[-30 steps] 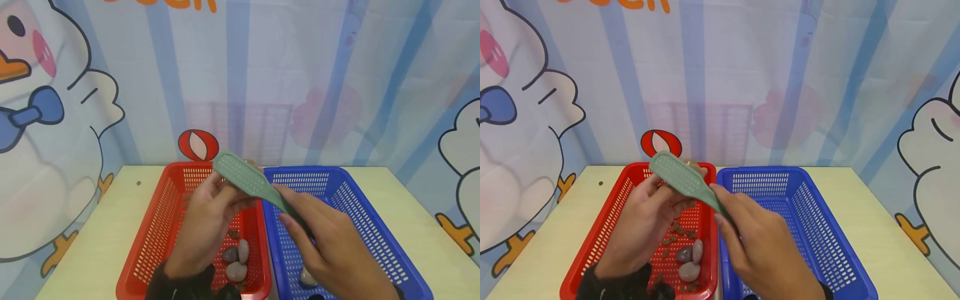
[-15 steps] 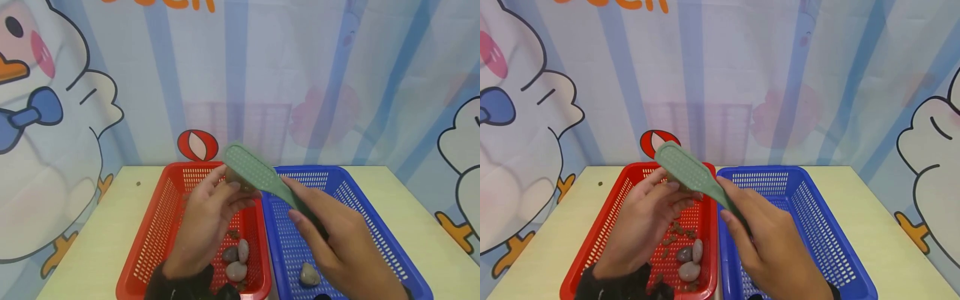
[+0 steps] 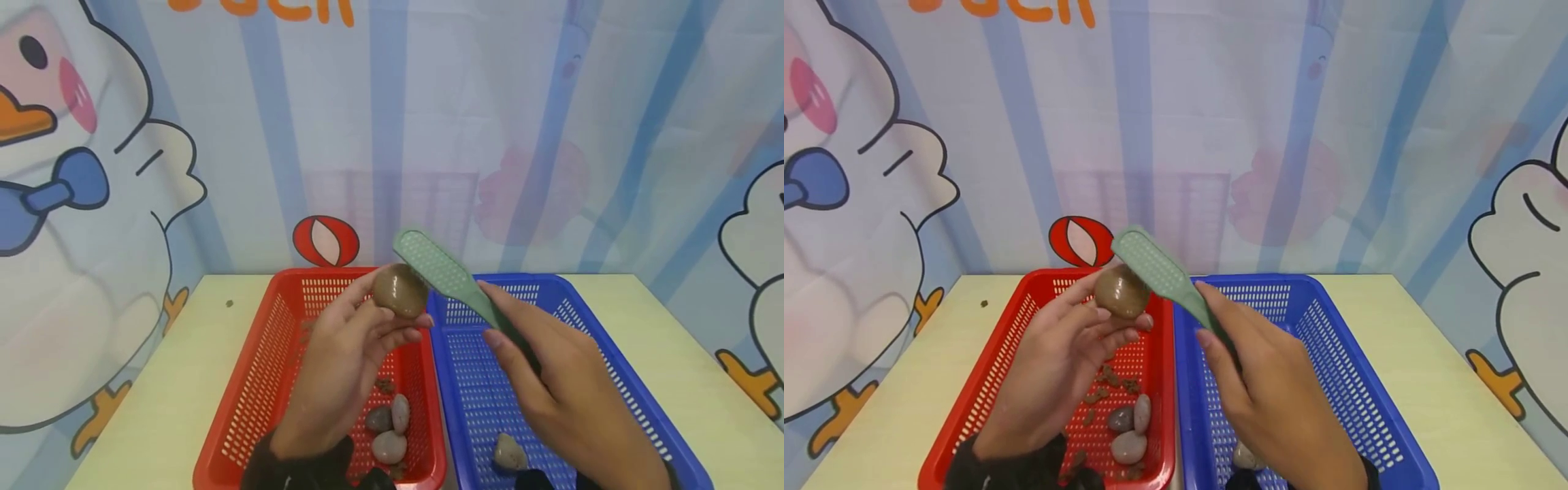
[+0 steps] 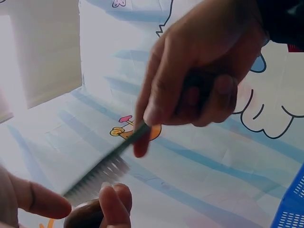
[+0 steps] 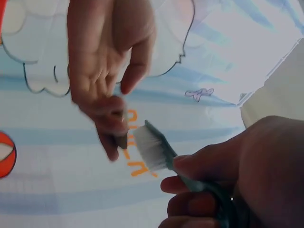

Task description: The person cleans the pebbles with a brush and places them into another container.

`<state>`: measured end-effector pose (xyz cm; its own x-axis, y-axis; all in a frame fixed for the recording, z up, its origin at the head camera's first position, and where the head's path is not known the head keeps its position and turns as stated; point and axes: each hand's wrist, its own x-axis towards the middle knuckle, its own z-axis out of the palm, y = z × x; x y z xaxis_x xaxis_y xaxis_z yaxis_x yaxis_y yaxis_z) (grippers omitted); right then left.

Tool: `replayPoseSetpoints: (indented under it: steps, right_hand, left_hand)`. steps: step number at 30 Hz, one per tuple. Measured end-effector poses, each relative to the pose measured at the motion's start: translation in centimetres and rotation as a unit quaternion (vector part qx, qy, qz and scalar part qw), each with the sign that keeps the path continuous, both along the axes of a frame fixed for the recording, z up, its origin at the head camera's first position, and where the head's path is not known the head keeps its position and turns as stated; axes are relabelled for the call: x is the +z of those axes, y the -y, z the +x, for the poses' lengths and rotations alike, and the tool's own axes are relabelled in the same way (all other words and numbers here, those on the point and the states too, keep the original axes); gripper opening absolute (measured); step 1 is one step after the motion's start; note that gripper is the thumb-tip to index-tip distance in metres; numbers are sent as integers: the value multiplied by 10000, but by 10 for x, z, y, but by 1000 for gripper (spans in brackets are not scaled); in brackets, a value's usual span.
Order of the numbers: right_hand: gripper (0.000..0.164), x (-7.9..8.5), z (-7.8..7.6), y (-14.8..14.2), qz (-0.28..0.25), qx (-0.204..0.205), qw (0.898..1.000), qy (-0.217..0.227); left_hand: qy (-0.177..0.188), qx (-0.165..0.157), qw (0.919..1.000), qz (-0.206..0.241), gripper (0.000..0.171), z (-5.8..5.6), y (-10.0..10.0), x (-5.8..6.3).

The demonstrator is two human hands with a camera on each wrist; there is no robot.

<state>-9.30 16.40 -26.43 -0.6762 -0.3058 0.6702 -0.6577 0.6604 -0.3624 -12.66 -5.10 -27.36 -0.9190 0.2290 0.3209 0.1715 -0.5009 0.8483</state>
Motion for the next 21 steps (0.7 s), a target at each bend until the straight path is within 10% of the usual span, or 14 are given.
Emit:
replayPoseSetpoints:
  steps: [6,15,21]
  right_hand:
    - [53,-1,7,8,96,458,9979,445]
    - [49,0,1,-3,39,-190,9998,76]
    - [52,1,6,4,-37,316,9993,208]
  left_hand:
    - [-83,-109,9999,102,40,0,0,2]
    - [252,94,9995,159,39,-2,-3,0]
    - [170,191,9996,-105,35,-2,-2,-1]
